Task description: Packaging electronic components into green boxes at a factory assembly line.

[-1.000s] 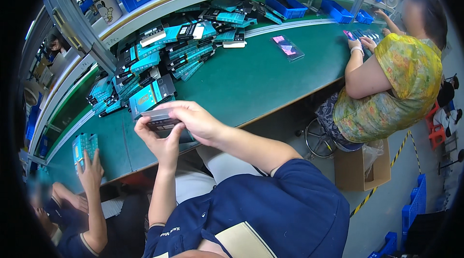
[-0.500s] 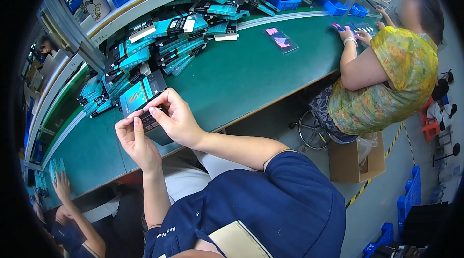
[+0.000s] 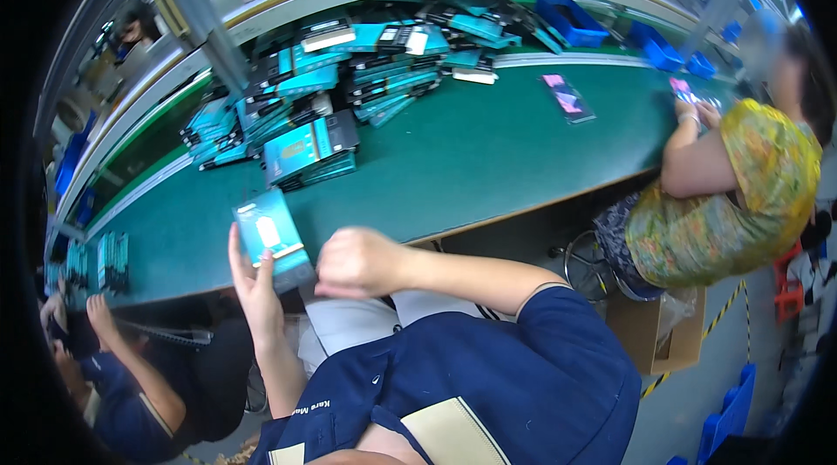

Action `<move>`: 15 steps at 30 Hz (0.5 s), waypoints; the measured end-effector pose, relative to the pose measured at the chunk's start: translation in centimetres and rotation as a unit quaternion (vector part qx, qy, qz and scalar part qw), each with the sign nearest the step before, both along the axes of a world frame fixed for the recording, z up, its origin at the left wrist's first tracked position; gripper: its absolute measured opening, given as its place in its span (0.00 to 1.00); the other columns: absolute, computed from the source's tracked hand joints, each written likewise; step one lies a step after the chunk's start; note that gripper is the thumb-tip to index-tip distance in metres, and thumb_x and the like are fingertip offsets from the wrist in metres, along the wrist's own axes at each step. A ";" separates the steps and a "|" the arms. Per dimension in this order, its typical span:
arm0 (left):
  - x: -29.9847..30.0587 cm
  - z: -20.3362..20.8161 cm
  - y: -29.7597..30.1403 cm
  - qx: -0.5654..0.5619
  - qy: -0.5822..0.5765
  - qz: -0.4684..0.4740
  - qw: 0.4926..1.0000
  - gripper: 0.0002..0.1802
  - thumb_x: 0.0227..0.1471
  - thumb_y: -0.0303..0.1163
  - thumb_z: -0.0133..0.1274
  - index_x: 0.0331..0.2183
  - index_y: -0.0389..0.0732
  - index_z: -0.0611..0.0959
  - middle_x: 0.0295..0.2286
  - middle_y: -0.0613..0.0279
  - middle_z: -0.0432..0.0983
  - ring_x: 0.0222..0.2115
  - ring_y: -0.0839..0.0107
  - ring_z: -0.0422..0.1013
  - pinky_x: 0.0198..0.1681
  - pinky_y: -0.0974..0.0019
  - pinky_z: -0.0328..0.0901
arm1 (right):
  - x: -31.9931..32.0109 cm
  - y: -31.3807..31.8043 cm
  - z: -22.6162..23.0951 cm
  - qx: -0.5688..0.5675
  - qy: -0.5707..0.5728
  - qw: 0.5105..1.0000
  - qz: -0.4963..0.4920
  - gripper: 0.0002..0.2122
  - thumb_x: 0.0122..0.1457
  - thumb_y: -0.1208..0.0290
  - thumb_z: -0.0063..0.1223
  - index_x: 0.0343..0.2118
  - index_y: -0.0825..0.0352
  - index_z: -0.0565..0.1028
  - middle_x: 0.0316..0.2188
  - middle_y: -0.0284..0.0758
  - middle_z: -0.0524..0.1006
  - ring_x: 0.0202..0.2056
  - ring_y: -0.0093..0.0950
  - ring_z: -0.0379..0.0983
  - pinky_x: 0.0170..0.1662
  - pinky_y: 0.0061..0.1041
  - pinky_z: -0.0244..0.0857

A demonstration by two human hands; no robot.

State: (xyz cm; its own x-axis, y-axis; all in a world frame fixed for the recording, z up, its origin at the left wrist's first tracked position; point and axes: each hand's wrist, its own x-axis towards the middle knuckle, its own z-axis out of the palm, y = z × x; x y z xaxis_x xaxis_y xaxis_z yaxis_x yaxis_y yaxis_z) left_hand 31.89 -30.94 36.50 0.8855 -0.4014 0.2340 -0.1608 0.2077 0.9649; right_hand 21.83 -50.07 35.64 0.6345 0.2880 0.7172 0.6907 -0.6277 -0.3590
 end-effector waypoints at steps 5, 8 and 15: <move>8.1 -0.7 6.6 0.134 -0.091 0.165 0.973 0.28 0.59 0.24 0.52 0.60 0.32 0.67 0.58 0.48 0.64 0.53 0.64 0.66 0.57 0.64 0.59 | 3.5 -6.4 3.7 -0.039 -0.016 0.960 -0.277 0.11 0.47 0.73 0.65 0.33 0.65 0.74 0.36 0.36 0.77 0.40 0.37 0.73 0.48 0.37 0.66; 10.7 -1.7 8.0 0.255 -0.142 0.200 0.935 0.26 0.57 0.29 0.55 0.56 0.33 0.72 0.57 0.45 0.64 0.53 0.57 0.66 0.57 0.58 0.60 | 5.4 -8.3 4.0 -0.054 -0.006 0.932 -0.359 0.21 0.48 0.75 0.63 0.47 0.64 0.73 0.50 0.42 0.73 0.52 0.40 0.67 0.54 0.37 0.63; 3.3 1.2 -1.6 0.303 -0.442 0.188 0.823 0.35 0.47 0.34 0.64 0.56 0.42 0.71 0.60 0.45 0.57 0.61 0.46 0.54 0.62 0.46 0.50 | 3.9 -9.0 3.0 -0.200 -0.098 0.911 -0.348 0.11 0.51 0.76 0.54 0.39 0.66 0.79 0.38 0.35 0.82 0.31 0.29 0.78 0.34 0.27 0.70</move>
